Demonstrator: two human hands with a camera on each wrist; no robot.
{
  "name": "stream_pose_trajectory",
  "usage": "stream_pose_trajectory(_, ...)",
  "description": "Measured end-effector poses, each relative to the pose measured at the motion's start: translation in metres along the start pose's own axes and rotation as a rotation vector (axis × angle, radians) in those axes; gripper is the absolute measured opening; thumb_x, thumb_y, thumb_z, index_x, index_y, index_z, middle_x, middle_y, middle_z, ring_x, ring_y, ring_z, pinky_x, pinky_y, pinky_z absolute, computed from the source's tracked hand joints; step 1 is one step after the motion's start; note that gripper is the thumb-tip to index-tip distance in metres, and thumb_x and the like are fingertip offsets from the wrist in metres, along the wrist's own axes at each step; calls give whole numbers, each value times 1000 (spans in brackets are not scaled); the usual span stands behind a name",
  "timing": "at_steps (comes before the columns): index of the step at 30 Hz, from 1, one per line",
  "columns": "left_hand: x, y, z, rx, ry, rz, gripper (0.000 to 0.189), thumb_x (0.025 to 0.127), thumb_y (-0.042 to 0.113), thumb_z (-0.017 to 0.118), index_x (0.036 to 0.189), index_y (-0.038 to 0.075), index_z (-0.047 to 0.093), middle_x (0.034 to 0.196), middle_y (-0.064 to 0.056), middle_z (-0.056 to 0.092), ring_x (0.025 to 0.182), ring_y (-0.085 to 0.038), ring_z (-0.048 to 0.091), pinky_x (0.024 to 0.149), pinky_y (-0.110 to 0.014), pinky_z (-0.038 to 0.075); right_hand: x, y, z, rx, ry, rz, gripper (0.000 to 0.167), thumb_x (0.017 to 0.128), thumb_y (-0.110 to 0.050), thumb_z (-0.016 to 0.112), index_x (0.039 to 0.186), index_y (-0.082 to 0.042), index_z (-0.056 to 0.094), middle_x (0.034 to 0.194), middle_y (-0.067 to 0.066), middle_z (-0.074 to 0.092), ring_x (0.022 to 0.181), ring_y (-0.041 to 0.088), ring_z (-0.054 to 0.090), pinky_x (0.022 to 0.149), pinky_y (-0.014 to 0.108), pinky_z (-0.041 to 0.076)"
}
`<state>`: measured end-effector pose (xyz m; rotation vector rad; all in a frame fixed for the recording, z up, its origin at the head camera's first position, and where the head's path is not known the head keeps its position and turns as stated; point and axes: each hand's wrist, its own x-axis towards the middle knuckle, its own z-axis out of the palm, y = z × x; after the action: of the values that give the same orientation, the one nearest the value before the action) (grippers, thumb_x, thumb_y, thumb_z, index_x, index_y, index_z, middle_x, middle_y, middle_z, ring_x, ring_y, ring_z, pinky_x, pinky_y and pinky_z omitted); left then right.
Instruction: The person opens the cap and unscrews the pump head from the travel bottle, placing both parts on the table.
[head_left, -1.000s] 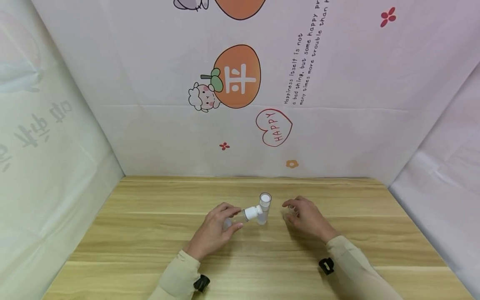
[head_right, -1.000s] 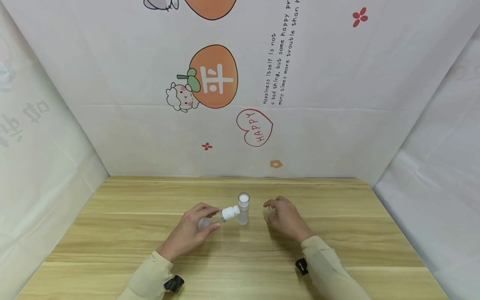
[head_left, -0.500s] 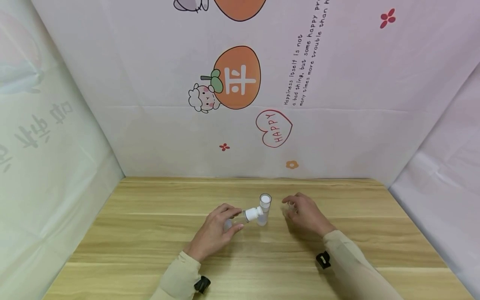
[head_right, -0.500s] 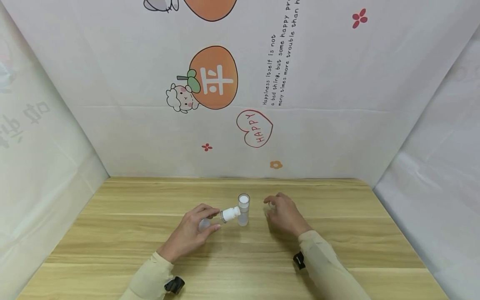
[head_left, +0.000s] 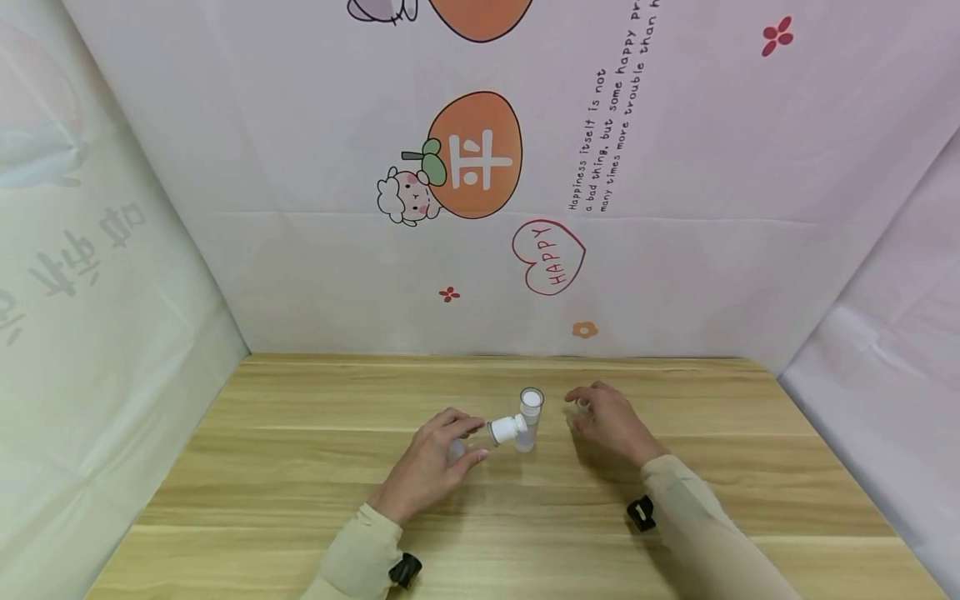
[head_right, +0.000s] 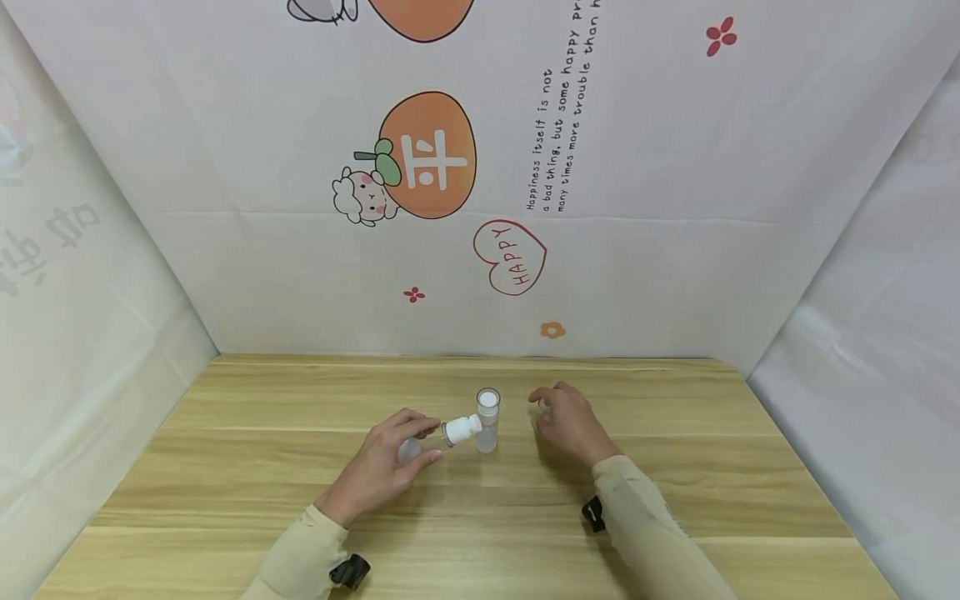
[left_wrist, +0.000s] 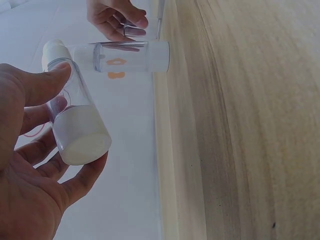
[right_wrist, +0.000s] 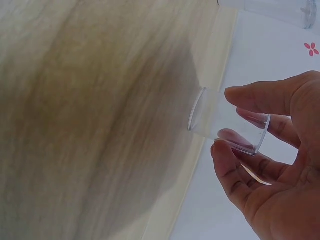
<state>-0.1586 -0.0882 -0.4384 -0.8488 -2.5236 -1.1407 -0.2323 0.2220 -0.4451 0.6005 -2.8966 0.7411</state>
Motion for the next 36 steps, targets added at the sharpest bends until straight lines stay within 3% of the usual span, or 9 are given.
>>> stream_pose_trajectory(26,0,0,3,-17,0,5,36,91,17,78,124,4,70,113,-7,66,99,-25,66,82,-36,56,0,-3,4,-50,-11,9,35,83,1,74,118,-3,72,100,13,65,92,32,61,78,49,52)
stream_pose_trajectory(36,0,0,2,-21,1,10,37,92,18,77,124,2,69,113,-11,66,99,-27,66,82,-37,56,-1,-4,1,-74,14,2,43,85,-7,78,126,0,68,101,14,63,88,27,57,75,45,50)
